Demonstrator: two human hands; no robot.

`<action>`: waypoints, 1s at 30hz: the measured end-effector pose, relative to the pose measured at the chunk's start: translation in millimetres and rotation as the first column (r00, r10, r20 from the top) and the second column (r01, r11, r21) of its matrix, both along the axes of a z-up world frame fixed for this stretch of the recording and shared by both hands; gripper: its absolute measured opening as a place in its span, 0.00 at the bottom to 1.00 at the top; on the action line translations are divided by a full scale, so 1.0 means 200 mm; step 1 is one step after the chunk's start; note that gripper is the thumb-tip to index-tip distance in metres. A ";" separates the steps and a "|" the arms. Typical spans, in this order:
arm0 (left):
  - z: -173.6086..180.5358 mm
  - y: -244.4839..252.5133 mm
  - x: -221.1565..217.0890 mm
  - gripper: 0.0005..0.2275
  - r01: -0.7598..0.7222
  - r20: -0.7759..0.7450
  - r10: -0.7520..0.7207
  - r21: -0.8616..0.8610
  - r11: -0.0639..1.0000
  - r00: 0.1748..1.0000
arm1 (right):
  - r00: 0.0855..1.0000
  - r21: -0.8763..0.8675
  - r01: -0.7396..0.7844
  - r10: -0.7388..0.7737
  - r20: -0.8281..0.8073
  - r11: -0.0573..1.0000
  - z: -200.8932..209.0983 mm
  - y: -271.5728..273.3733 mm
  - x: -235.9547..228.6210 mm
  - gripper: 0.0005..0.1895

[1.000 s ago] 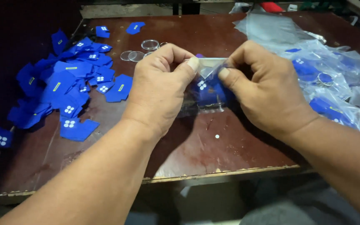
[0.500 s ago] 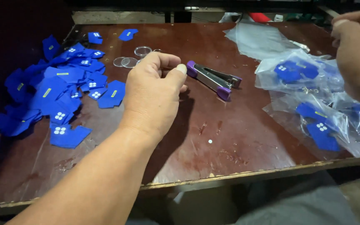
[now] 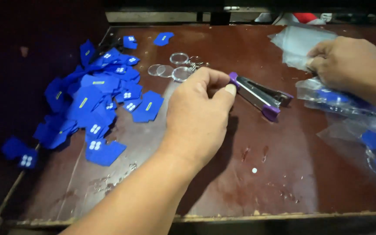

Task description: The person places blue fabric keychains and metal rings into small plastic bags by hand and staples the bags closed using a stapler.

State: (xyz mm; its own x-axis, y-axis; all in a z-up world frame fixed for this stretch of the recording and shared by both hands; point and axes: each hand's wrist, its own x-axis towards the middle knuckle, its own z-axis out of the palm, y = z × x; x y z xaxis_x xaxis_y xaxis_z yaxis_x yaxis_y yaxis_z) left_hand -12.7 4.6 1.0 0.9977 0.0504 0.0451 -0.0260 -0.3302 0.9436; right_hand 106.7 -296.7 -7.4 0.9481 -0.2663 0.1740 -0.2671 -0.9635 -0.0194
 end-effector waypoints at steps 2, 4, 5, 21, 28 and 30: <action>0.01 -0.01 0.00 0.09 0.001 -0.020 -0.001 0.015 1.000 1.000 | 0.998 -0.014 0.031 -0.030 0.053 0.999 -0.01 0.06 -0.02 0.15; 0.01 -0.01 0.00 0.10 -0.004 -0.042 0.006 0.026 1.000 0.999 | 0.993 -0.030 0.057 -0.054 0.105 0.998 -0.02 0.07 -0.03 0.13; 0.00 -0.01 0.00 0.09 -0.012 -0.040 0.012 0.007 1.000 0.999 | 0.992 0.002 0.020 -0.020 0.122 1.000 -0.03 0.05 -0.01 0.13; 0.04 -0.03 -0.04 0.08 -0.029 -0.069 0.023 -0.096 0.995 0.997 | 0.838 0.831 -0.485 -0.127 0.531 0.271 0.28 0.37 -0.31 0.10; 0.13 0.00 -0.08 0.37 0.104 -0.103 -0.121 -0.149 0.983 0.987 | 0.981 0.787 -0.182 -0.161 0.107 -0.590 0.14 0.57 -0.49 0.10; 0.13 0.00 -0.07 0.32 0.168 -0.119 -0.226 -0.372 0.913 0.967 | 0.999 0.631 -0.037 -0.017 0.038 -0.775 0.09 0.58 -0.49 0.07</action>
